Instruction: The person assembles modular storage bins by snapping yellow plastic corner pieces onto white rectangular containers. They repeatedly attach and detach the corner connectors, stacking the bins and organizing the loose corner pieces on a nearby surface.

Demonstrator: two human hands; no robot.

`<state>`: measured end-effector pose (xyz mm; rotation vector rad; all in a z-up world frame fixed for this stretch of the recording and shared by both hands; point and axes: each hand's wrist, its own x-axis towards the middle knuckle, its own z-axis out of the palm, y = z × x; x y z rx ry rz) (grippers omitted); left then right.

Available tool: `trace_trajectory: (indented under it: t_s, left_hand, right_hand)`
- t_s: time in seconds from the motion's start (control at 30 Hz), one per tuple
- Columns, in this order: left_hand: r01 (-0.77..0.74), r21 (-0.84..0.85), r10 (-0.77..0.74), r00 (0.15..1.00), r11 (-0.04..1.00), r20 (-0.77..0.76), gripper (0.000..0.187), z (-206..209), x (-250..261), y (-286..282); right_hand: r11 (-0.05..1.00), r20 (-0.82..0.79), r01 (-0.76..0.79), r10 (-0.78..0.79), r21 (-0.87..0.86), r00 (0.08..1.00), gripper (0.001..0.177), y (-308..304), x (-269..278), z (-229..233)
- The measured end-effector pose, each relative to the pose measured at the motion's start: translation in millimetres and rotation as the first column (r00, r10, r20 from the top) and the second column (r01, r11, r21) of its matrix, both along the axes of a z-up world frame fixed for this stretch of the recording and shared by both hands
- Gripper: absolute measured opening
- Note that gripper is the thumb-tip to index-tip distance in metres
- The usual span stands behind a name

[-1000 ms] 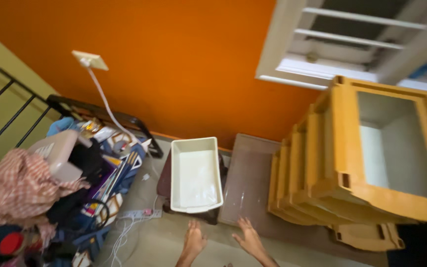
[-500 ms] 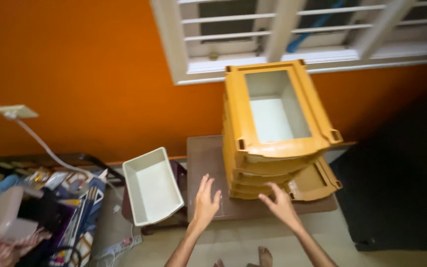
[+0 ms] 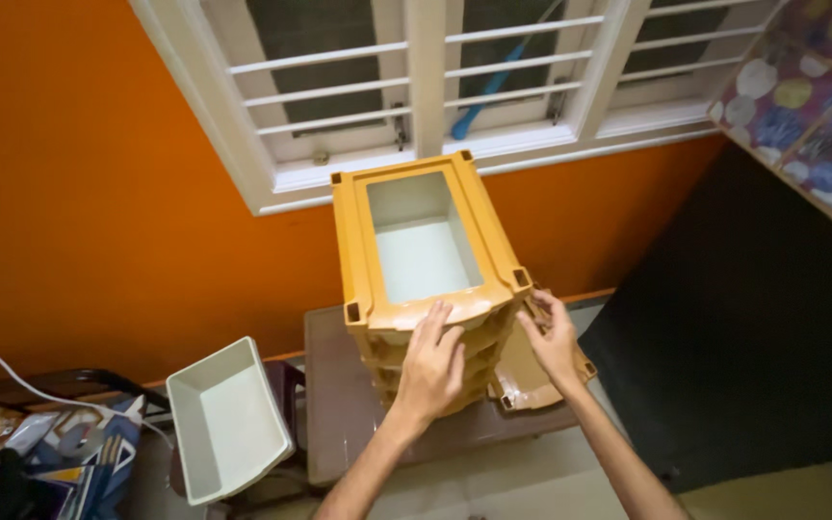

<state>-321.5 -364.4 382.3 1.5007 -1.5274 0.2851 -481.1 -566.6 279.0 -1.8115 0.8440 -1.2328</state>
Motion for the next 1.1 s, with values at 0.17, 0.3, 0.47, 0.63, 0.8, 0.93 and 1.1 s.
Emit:
trace_trajectory:
  t_s: [0.17, 0.3, 0.47, 0.63, 0.8, 0.93, 1.1]
  left_hand:
    - [0.058, 0.044, -0.057, 0.998, 0.997, -0.042, 0.034, 7, -19, -56]
    - [0.063, 0.101, -0.067, 0.997, 0.993, 0.032, 0.048, 9, -23, -91]
    - [-0.094, 0.255, 0.032, 0.971, 0.962, 0.236, 0.057, -9, -14, -119]
    - [-0.342, 0.073, 0.207, 0.712, 0.937, 0.671, 0.056, -36, -12, -132]
    - [-0.475, -0.055, 0.271, 0.4, 0.878, 0.875, 0.049, -43, -13, -135]
    - [-0.464, -0.027, 0.243, 0.413, 0.886, 0.878, 0.049, -42, -13, -133]
    - [-0.426, -0.033, 0.246, 0.455, 0.904, 0.856, 0.05, -42, -12, -132]
  right_hand:
    - [0.94, 0.266, -0.307, 0.261, 0.149, 0.928, 0.053, -31, 18, -29]
    - [0.863, 0.446, -0.48, 0.371, 0.157, 0.814, 0.055, -43, 29, -44]
    - [0.865, 0.429, -0.471, 0.365, 0.173, 0.827, 0.049, -48, 30, -44]
    - [0.899, 0.24, -0.418, 0.38, 0.132, 0.893, 0.046, -45, 25, -33]
    - [0.93, 0.106, -0.367, 0.367, -0.021, 0.924, 0.039, -46, 27, -28]
    - [0.956, 0.027, -0.282, 0.28, 0.081, 0.96, 0.048, -49, 32, -39]
    - [0.957, 0.038, -0.288, 0.289, -0.008, 0.957, 0.049, -54, 37, -56]
